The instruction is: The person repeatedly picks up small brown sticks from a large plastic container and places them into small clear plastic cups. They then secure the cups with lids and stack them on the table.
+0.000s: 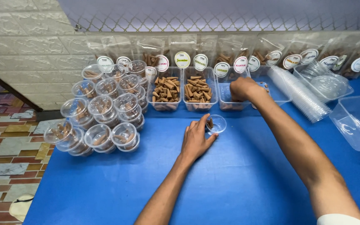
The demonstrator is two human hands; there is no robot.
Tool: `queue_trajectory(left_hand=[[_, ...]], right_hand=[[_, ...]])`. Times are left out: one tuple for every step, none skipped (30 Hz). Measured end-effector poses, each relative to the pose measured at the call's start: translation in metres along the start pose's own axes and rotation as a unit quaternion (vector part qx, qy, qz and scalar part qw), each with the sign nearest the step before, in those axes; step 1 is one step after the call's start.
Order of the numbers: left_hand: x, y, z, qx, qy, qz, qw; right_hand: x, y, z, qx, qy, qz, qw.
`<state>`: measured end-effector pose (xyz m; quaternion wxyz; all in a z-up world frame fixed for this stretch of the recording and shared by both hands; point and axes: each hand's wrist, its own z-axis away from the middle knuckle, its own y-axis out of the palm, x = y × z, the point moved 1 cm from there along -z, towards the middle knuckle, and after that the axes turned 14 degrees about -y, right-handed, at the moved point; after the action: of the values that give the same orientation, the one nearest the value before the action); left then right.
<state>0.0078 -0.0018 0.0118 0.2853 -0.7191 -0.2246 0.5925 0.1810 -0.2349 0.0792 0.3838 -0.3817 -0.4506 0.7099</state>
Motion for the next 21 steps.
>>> queue_trajectory(left_hand=[[-0.001, -0.001, 0.000, 0.001, 0.000, 0.002, 1.000], [-0.002, -0.002, 0.000, 0.002, 0.000, 0.003, 1.000], [-0.002, -0.003, 0.001, 0.005, 0.000, 0.003, 1.000], [-0.001, -0.003, 0.000, 0.007, 0.001, 0.004, 1.000], [-0.001, -0.003, 0.000, 0.003, 0.003, 0.002, 1.000], [-0.001, -0.002, 0.000, -0.001, 0.005, 0.001, 1.000], [0.000, -0.001, -0.001, 0.002, 0.005, 0.001, 1.000], [0.000, -0.001, -0.002, 0.003, 0.006, 0.001, 1.000], [0.001, 0.000, -0.003, 0.002, 0.007, 0.001, 1.000], [0.000, -0.001, -0.001, 0.004, 0.007, 0.001, 1.000], [-0.001, -0.002, -0.001, 0.004, 0.006, 0.001, 1.000], [-0.002, -0.004, 0.000, 0.005, 0.006, 0.000, 1.000], [-0.002, -0.004, 0.000, 0.007, 0.006, 0.000, 1.000], [-0.002, -0.003, 0.000, 0.009, 0.006, 0.000, 1.000], [-0.002, -0.004, 0.000, 0.012, 0.004, 0.000, 1.000], [-0.002, -0.002, 0.000, 0.012, 0.004, 0.000, 1.000], [-0.001, -0.002, 0.000, 0.011, 0.005, 0.000, 1.000], [0.001, -0.001, 0.000, 0.011, 0.005, 0.000, 1.000], [0.001, 0.000, 0.000, 0.011, 0.005, 0.000, 1.000], [0.002, 0.000, 0.000, 0.010, 0.004, -0.005, 1.000], [0.002, 0.000, -0.001, 0.009, 0.003, -0.010, 1.000]], right_hand=[[0.006, -0.012, 0.011, 0.001, 0.001, 0.001, 1.000], [0.013, -0.024, 0.021, -0.031, -0.011, -0.030, 0.999], [0.020, -0.034, 0.032, -0.064, -0.021, -0.062, 0.996], [0.023, -0.043, 0.043, -0.063, -0.020, -0.063, 0.996], [0.026, -0.052, 0.055, -0.108, -0.039, -0.101, 0.988], [0.029, -0.061, 0.067, -0.153, -0.058, -0.139, 0.977], [0.028, -0.061, 0.073, -0.152, -0.056, -0.141, 0.977], [0.027, -0.062, 0.080, -0.208, -0.101, -0.146, 0.962], [0.026, -0.064, 0.086, -0.262, -0.147, -0.149, 0.942], [0.035, -0.068, 0.096, -0.262, -0.146, -0.150, 0.942], [0.043, -0.074, 0.107, -0.286, -0.187, -0.154, 0.927], [0.052, -0.079, 0.118, -0.311, -0.228, -0.157, 0.909], [0.064, -0.077, 0.126, -0.311, -0.226, -0.157, 0.910], [0.075, -0.074, 0.134, -0.272, -0.240, -0.180, 0.914], [0.088, -0.071, 0.141, -0.233, -0.254, -0.202, 0.917], [0.085, -0.053, 0.133, -0.232, -0.253, -0.203, 0.917], [0.083, -0.035, 0.123, -0.222, -0.263, -0.142, 0.928], [0.081, -0.016, 0.113, -0.211, -0.272, -0.081, 0.935], [0.086, -0.015, 0.115, -0.212, -0.272, -0.082, 0.935], [0.092, -0.013, 0.117, -0.223, -0.280, -0.064, 0.931], [0.097, -0.013, 0.118, -0.235, -0.288, -0.044, 0.927]])
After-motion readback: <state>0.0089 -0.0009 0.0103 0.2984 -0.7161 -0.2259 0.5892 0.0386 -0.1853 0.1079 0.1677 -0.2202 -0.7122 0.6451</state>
